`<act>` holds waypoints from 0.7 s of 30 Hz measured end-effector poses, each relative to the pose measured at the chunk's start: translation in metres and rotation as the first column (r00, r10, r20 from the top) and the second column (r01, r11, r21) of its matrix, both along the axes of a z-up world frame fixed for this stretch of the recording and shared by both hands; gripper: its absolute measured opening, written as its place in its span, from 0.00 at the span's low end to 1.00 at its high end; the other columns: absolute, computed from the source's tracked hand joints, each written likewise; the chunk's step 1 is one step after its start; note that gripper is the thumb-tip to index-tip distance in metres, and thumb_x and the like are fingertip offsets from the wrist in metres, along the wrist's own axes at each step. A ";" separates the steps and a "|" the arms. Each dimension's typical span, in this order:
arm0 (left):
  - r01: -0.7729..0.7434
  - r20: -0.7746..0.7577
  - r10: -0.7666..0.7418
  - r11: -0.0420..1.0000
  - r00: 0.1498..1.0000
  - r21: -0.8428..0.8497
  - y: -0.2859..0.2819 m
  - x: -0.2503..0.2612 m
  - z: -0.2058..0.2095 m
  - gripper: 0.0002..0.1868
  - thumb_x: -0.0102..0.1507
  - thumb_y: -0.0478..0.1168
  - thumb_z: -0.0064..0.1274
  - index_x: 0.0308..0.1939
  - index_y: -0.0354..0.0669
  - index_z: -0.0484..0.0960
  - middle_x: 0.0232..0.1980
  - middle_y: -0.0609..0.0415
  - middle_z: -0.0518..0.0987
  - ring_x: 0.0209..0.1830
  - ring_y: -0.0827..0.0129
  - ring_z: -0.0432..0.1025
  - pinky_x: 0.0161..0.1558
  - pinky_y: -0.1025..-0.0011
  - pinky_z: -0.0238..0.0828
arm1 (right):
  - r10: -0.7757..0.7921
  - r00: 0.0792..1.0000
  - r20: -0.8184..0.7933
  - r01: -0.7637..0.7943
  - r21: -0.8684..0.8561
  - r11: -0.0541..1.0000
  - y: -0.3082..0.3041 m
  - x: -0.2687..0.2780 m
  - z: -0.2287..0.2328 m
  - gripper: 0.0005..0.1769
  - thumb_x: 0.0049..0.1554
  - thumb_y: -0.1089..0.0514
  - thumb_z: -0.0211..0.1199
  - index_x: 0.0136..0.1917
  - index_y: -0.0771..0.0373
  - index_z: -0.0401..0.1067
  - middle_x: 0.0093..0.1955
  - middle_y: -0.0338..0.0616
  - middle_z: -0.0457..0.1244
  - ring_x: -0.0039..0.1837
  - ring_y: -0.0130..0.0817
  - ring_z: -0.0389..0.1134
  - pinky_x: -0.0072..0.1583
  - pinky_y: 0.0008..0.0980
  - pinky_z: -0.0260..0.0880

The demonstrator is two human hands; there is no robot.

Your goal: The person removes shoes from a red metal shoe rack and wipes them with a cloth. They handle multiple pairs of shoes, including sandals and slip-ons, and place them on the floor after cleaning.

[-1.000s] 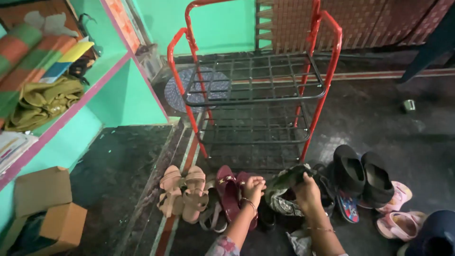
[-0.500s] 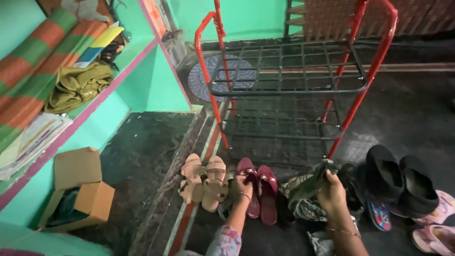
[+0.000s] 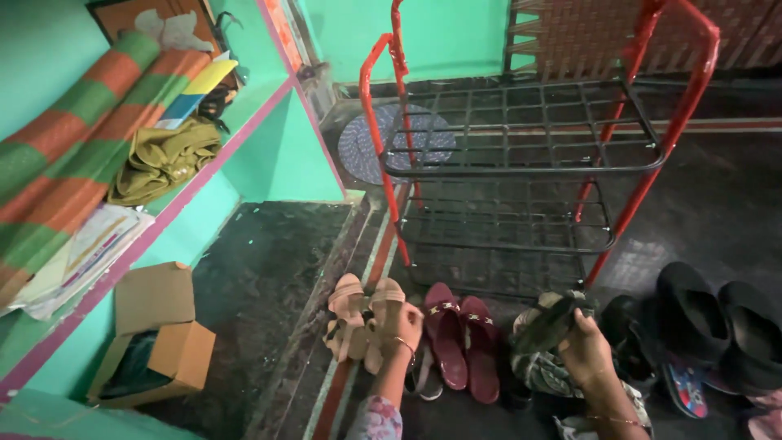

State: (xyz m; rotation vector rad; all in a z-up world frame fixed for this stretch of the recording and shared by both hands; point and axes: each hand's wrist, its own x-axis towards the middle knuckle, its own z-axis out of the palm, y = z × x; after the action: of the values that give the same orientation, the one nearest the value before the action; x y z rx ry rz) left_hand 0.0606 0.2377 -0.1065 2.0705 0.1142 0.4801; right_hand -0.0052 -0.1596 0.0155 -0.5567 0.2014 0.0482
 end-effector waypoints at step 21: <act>-0.261 -0.421 0.249 0.965 0.872 0.029 -0.094 -0.051 0.100 0.19 0.65 0.47 0.51 0.54 0.39 0.76 0.49 0.40 0.82 0.47 0.51 0.77 0.49 0.56 0.73 | 0.029 0.994 -0.102 -0.047 -0.179 0.983 0.009 -0.011 0.046 0.15 0.64 0.52 0.51 0.60 0.59 0.69 0.58 0.42 0.68 0.60 0.40 0.68 0.62 0.41 0.66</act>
State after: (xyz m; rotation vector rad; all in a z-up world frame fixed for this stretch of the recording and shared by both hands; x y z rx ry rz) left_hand 0.0094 0.1438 -0.0063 2.1112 0.6563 0.1750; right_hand -0.0161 -0.1506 0.0615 -0.7406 0.2939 0.0951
